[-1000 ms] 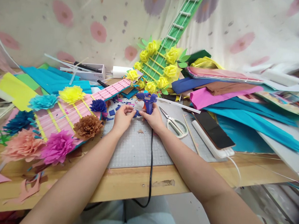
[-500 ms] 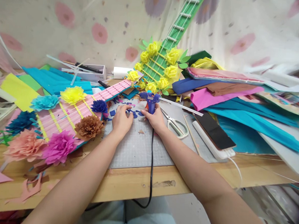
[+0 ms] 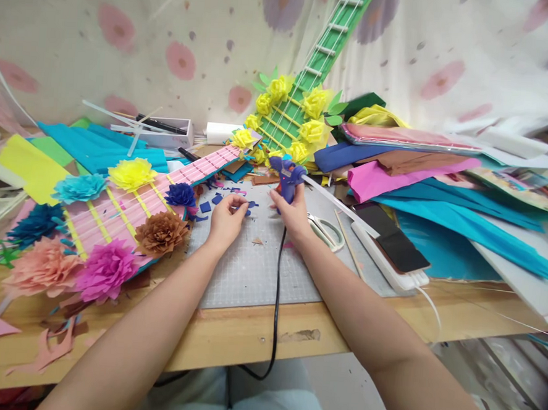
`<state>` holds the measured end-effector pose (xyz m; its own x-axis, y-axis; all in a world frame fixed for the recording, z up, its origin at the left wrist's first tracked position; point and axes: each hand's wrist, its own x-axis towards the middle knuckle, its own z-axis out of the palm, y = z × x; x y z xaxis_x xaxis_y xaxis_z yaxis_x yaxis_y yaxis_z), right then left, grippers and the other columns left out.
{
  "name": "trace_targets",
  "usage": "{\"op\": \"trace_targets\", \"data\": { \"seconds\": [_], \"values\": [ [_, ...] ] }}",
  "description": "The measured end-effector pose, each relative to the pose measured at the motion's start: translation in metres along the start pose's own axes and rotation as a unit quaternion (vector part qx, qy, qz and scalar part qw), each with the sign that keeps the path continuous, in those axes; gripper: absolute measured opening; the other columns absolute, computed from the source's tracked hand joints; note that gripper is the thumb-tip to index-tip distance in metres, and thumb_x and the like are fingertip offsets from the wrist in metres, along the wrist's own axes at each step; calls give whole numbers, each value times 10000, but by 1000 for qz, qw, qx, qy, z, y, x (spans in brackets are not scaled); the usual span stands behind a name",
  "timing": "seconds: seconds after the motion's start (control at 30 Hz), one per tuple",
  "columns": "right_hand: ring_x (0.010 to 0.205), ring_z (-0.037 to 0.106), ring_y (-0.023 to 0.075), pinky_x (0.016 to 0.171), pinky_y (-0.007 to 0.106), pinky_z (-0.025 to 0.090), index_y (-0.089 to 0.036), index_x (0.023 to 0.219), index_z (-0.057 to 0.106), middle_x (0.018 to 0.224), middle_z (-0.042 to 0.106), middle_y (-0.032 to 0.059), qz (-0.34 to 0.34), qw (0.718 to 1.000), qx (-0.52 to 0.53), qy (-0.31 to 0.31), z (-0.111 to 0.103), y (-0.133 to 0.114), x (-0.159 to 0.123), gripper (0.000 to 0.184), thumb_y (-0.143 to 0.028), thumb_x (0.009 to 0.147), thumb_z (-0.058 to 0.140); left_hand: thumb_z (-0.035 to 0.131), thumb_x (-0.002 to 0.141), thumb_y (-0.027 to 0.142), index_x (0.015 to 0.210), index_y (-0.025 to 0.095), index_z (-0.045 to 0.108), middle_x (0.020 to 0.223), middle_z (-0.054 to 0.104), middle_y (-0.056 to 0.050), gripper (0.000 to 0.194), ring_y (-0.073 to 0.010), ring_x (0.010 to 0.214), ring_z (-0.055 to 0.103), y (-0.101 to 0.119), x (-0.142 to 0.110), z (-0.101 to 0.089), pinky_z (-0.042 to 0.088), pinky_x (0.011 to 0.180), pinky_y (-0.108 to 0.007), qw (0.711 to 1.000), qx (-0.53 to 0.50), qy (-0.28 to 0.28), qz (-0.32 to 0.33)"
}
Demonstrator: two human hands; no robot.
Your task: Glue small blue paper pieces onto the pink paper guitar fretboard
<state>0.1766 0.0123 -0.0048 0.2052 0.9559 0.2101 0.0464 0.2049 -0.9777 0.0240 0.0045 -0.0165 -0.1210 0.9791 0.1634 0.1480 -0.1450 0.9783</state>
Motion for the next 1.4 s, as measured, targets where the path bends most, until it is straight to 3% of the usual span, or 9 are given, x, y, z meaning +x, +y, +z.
{"op": "trace_targets", "data": {
  "seconds": [0.1, 0.2, 0.3, 0.4, 0.5, 0.7, 1.07, 1.4],
  "values": [
    [919, 597, 163, 700, 302, 535, -270, 1065, 425, 1033, 594, 26, -3, 1000, 14, -4, -18, -10, 7, 495, -410, 662, 676, 580, 734, 219, 767, 186, 563, 720, 602, 18, 50, -66, 492, 496, -4, 3, -3, 384, 509, -206, 999, 16, 27, 17],
    [842, 619, 161, 689, 305, 520, -251, 1030, 476, 989, 621, 29, 26, 995, 25, -88, -30, -21, 8, 487, -377, 623, 710, 576, 742, 229, 783, 185, 556, 731, 601, 8, 63, -77, 516, 509, -12, 9, -7, 403, 541, -218, 998, 49, 45, 23],
    [628, 577, 120, 572, 264, 474, -207, 877, 547, 799, 632, 15, 66, 983, 4, -171, -31, -25, 5, 383, -380, 594, 737, 589, 732, 238, 774, 184, 544, 720, 590, 4, 82, -100, 578, 535, -15, 13, -11, 423, 586, -234, 996, 64, 65, 22],
    [461, 457, 84, 458, 237, 375, -171, 711, 576, 547, 546, -15, 110, 970, -67, -208, -29, -20, -1, 330, -470, 645, 697, 608, 715, 229, 778, 185, 529, 728, 590, 2, 110, -114, 637, 549, -13, 14, -13, 430, 623, -241, 994, 72, 79, 20],
    [406, 407, 74, 437, 235, 332, -155, 625, 575, 430, 467, -33, 115, 966, -117, -200, -31, -11, -4, 408, -552, 694, 634, 627, 696, 207, 776, 185, 529, 736, 595, 2, 129, -116, 652, 549, -9, 14, -14, 427, 630, -240, 992, 84, 91, 11],
    [381, 409, 78, 427, 235, 331, -173, 574, 540, 403, 453, -34, 109, 963, -165, -183, -33, -4, -2, 490, -643, 709, 569, 641, 686, 221, 739, 186, 558, 700, 596, 2, 105, -118, 614, 533, -6, 16, -13, 406, 601, -241, 990, 107, 87, -8],
    [412, 430, 100, 458, 260, 351, -194, 574, 522, 439, 479, -22, 80, 946, -249, -190, -28, -12, -5, 440, -601, 738, 559, 652, 676, 251, 733, 187, 572, 665, 590, 10, 117, -108, 558, 515, -11, 17, -12, 391, 569, -235, 991, 99, 89, -12],
    [438, 443, 111, 492, 265, 370, -198, 555, 516, 434, 475, -19, 75, 947, -249, -191, -27, -13, -5, 436, -588, 745, 552, 667, 663, 245, 720, 192, 571, 651, 590, 12, 123, -110, 560, 515, -13, 16, -12, 391, 572, -234, 993, 73, 87, -9]
  ]
}}
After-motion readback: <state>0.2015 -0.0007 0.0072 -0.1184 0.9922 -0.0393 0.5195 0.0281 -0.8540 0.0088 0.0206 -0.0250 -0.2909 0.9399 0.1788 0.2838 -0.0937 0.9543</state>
